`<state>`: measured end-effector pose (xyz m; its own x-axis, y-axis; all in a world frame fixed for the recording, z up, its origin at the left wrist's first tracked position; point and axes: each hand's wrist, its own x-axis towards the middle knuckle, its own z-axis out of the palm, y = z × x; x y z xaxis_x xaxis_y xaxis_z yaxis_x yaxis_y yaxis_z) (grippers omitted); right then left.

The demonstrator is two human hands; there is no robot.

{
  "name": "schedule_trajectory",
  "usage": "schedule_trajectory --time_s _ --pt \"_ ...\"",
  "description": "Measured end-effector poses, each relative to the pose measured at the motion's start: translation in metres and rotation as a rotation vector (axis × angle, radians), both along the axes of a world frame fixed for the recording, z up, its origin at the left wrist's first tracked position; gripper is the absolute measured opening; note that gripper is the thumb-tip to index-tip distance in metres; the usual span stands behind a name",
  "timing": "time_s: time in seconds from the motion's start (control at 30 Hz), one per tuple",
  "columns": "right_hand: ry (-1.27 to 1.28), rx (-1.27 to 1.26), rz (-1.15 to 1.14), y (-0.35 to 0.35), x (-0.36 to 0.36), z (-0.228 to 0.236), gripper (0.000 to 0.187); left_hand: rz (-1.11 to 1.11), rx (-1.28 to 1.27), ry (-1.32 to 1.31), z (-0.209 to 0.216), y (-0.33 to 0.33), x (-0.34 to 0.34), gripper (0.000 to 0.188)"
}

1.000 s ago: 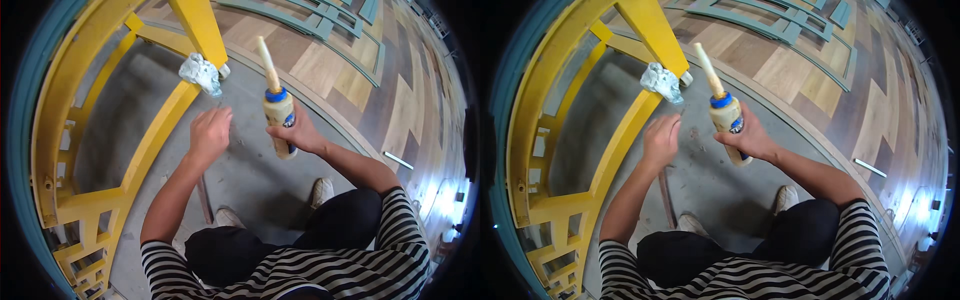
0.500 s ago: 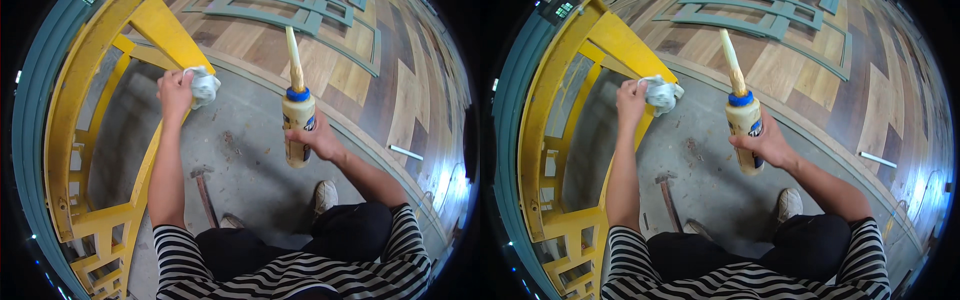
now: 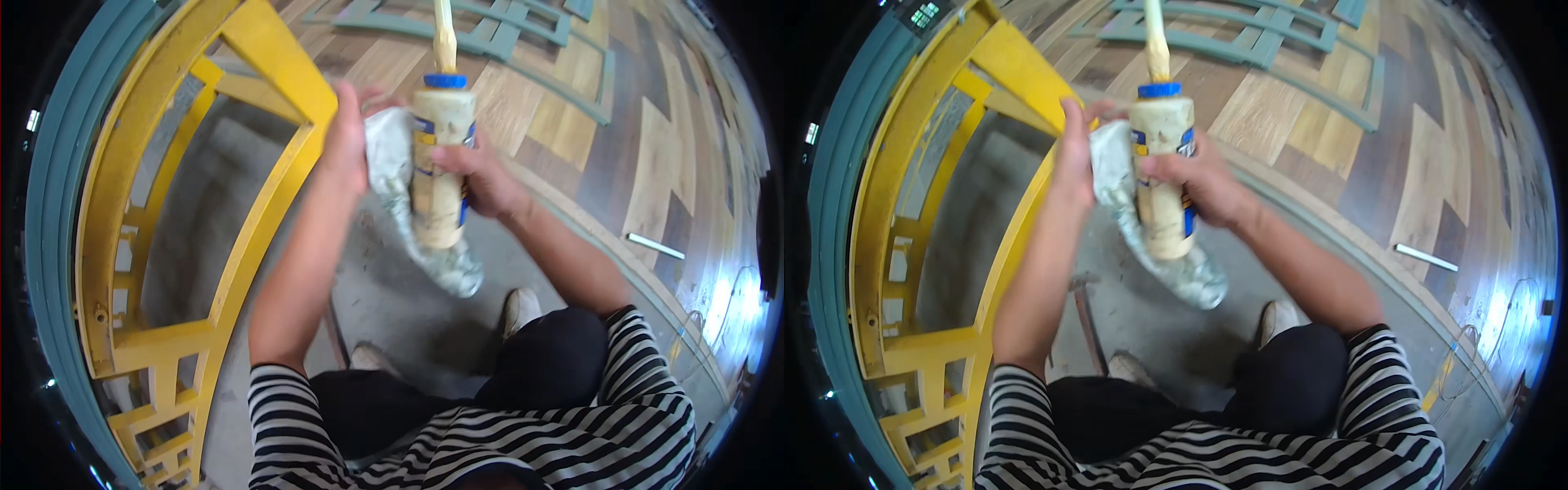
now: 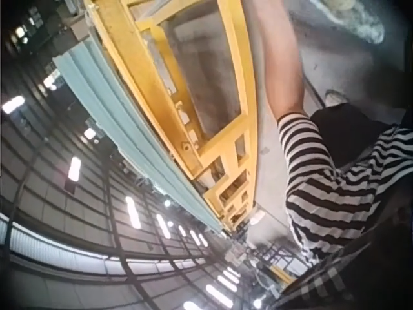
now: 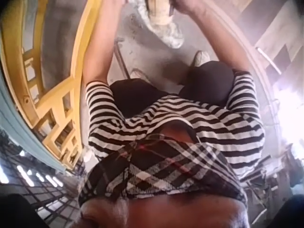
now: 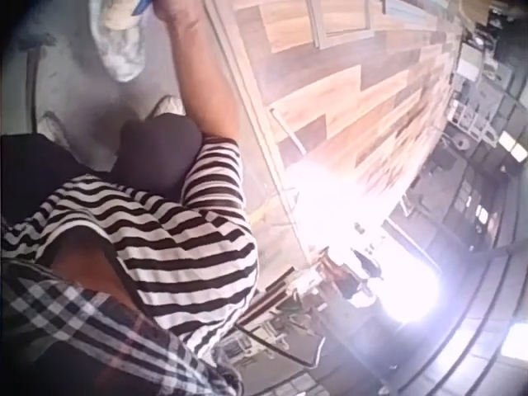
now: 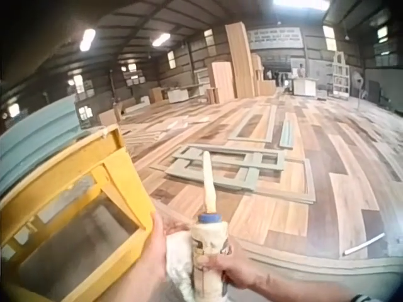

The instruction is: Cleaning the nozzle of a glue bottle and using a hammer to tap components on an assembly frame.

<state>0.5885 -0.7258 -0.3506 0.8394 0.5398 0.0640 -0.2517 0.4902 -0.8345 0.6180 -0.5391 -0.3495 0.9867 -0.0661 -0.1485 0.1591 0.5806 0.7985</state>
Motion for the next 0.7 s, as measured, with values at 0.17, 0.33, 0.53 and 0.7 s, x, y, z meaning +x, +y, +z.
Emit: schedule_trajectory --time_s 0.17,0.33,0.53,0.7 --pt "-0.06 -0.168 -0.236 0.023 -0.011 -0.015 0.061 0.306 0.085 0.044 -0.014 -0.03 -0.005 0.069" --pt "-0.091 -0.269 -0.262 0.004 -0.005 -0.032 0.06 0.144 -0.304 -0.257 0.034 -0.02 -0.007 0.054" --pt "-0.065 -0.161 -0.064 -0.01 0.004 -0.013 0.058 -0.285 0.256 -0.356 0.005 0.028 -0.028 0.055" --pt "-0.115 -0.372 -0.156 -0.012 0.006 -0.005 0.064 -0.374 0.908 -0.201 0.004 0.044 -0.032 0.014"
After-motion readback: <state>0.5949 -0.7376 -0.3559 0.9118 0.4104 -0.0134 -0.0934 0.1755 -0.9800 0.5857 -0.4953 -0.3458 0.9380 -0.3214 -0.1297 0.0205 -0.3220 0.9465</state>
